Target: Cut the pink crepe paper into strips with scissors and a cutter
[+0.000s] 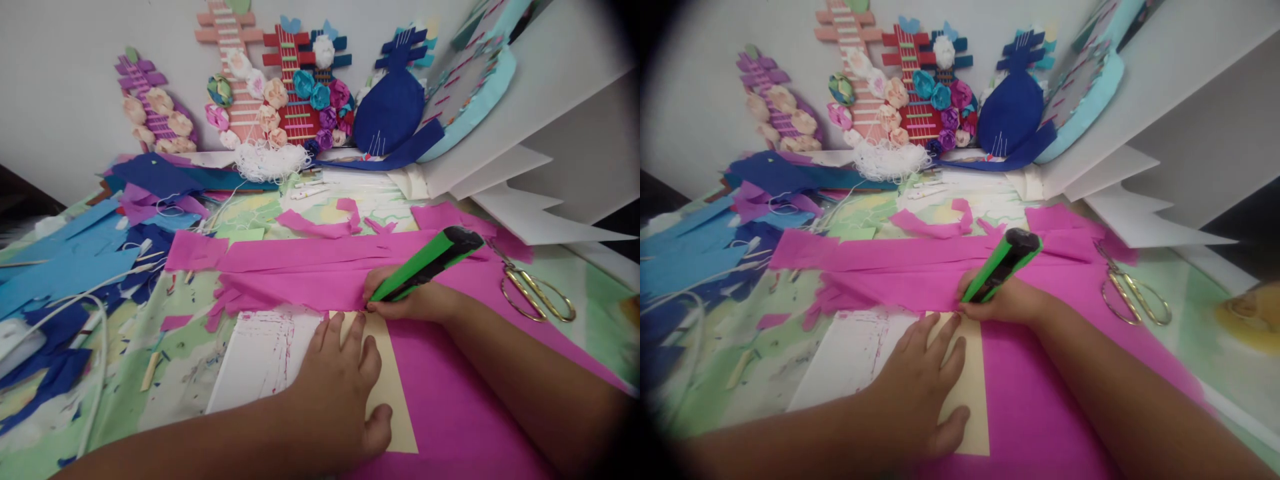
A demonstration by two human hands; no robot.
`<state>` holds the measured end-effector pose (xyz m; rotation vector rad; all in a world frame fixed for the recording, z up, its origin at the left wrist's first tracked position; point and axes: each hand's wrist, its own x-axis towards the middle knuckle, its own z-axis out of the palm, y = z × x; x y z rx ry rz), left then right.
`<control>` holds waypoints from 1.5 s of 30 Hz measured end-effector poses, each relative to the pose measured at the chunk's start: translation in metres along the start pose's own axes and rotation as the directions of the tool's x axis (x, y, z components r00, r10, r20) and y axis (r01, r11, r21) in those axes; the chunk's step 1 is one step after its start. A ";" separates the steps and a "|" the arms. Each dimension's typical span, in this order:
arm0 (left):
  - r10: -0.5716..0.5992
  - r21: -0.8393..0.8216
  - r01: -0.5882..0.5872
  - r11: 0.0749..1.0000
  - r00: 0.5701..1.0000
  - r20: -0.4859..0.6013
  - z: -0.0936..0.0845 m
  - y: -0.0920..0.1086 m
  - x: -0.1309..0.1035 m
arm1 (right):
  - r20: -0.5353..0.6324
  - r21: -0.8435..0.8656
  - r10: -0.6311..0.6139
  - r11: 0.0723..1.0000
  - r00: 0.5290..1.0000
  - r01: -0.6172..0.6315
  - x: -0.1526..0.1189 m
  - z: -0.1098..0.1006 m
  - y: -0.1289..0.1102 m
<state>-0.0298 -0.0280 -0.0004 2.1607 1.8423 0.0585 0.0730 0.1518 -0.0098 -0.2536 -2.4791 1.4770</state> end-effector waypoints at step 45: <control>0.017 0.005 -0.017 1.000 1.000 -0.009 0.000 -0.002 0.000 | -0.096 0.169 0.066 0.984 0.993 -0.049 -0.004 -0.006 0.000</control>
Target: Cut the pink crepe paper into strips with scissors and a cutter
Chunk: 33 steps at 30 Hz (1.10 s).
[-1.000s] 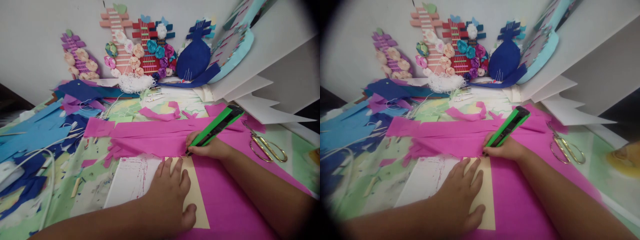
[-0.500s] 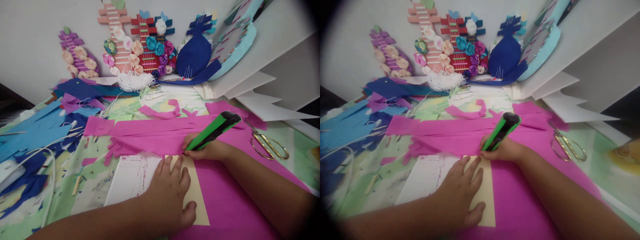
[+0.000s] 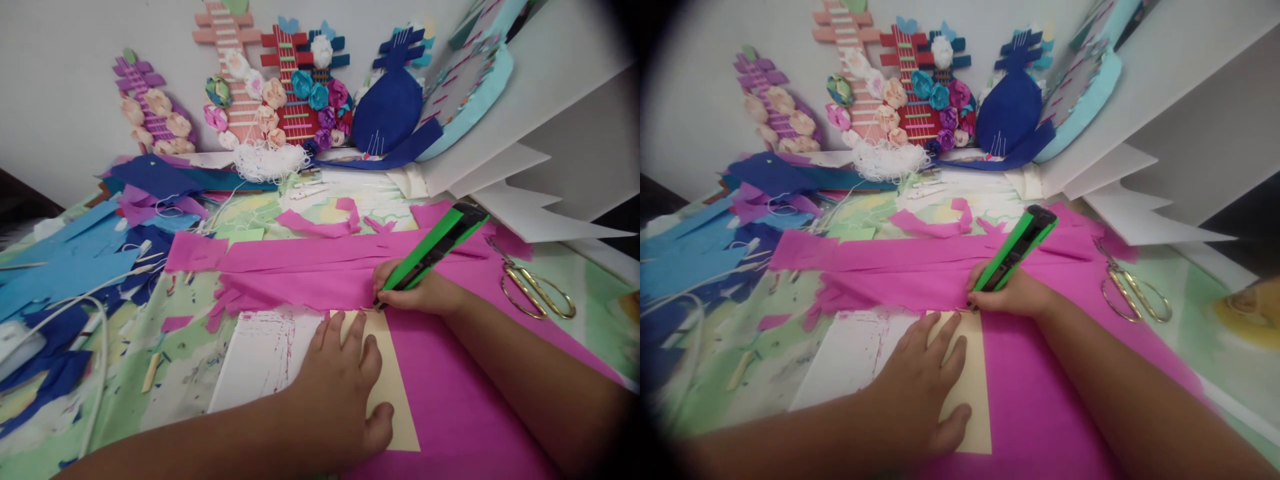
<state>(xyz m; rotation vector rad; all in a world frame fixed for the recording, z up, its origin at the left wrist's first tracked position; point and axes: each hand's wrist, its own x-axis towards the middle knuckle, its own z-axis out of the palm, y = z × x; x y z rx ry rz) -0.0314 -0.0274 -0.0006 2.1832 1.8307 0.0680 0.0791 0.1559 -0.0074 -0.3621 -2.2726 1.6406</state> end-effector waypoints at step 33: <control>-0.008 0.001 0.008 1.000 1.000 0.000 -0.003 0.000 -0.001 | -0.112 0.033 0.029 0.999 0.993 -0.025 0.004 -0.001 -0.017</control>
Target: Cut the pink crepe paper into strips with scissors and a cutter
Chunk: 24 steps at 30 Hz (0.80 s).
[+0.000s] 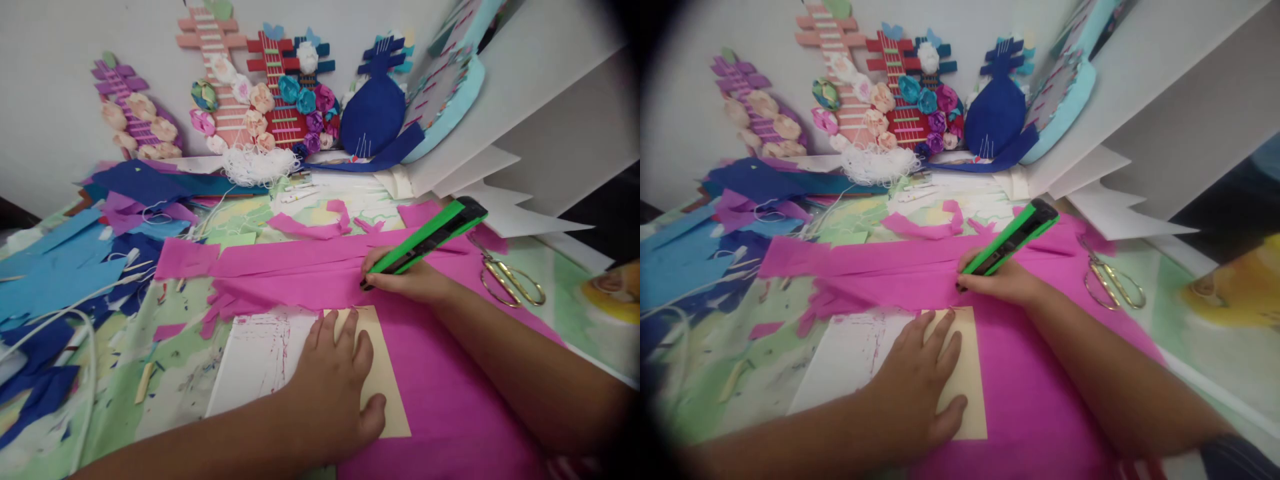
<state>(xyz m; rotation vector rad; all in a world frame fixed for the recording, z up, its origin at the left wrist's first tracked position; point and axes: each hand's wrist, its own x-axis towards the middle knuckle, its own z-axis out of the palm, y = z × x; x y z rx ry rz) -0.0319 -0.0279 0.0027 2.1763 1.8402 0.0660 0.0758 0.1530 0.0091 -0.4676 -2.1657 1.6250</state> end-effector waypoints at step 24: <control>0.052 -0.112 -0.051 0.992 0.999 0.006 -0.004 -0.006 0.000 | 0.030 -0.077 0.063 0.995 0.998 -0.060 -0.007 0.014 0.008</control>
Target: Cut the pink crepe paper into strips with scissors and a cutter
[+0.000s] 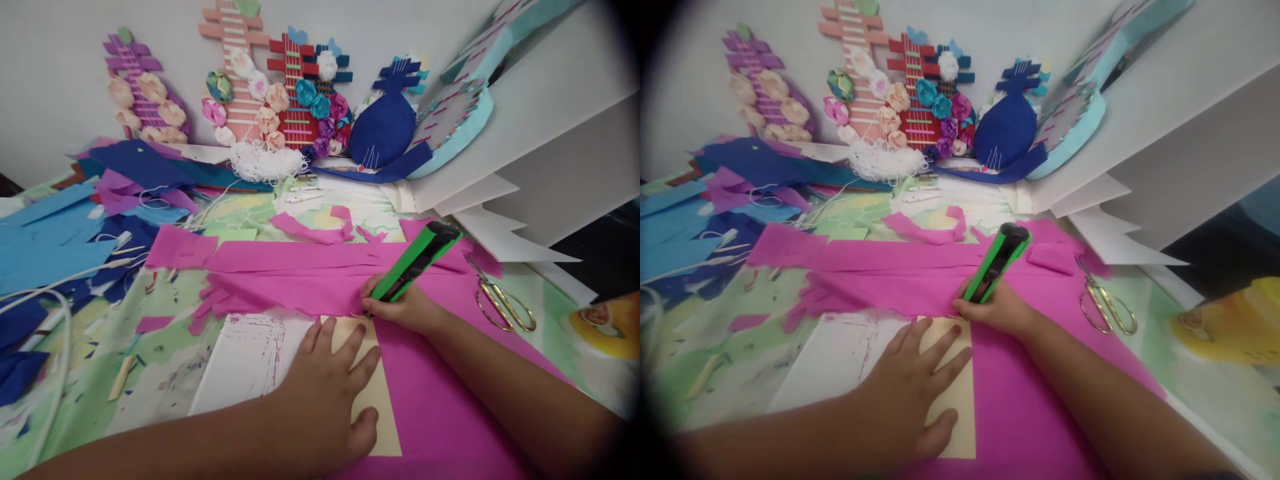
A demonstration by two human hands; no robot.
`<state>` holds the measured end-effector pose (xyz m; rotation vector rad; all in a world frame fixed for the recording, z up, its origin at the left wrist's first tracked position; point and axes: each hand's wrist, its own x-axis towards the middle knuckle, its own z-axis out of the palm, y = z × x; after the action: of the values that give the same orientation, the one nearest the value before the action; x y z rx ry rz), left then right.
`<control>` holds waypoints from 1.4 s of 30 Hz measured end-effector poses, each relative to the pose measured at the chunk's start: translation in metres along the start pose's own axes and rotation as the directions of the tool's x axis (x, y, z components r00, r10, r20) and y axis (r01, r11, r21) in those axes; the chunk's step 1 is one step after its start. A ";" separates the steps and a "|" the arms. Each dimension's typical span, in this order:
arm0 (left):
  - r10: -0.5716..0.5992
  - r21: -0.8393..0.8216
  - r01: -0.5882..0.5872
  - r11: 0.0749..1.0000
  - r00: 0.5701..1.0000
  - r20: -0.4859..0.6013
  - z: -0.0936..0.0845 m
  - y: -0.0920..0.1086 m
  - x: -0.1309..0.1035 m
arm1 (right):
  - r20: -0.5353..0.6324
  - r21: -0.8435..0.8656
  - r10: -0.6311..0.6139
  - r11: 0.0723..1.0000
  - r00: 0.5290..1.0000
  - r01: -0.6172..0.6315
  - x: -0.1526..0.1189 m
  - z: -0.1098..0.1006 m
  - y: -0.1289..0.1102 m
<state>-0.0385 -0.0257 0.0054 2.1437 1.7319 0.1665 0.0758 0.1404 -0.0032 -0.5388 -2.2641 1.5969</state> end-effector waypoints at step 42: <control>-0.028 0.017 0.028 0.999 0.999 0.044 -0.005 0.003 0.000 | -0.007 0.025 -0.108 0.994 0.994 0.109 -0.005 -0.006 0.011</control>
<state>-0.0372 -0.0247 0.0111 2.1175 1.7432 0.0963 0.0845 0.1459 -0.0125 -0.4060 -2.2249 1.5671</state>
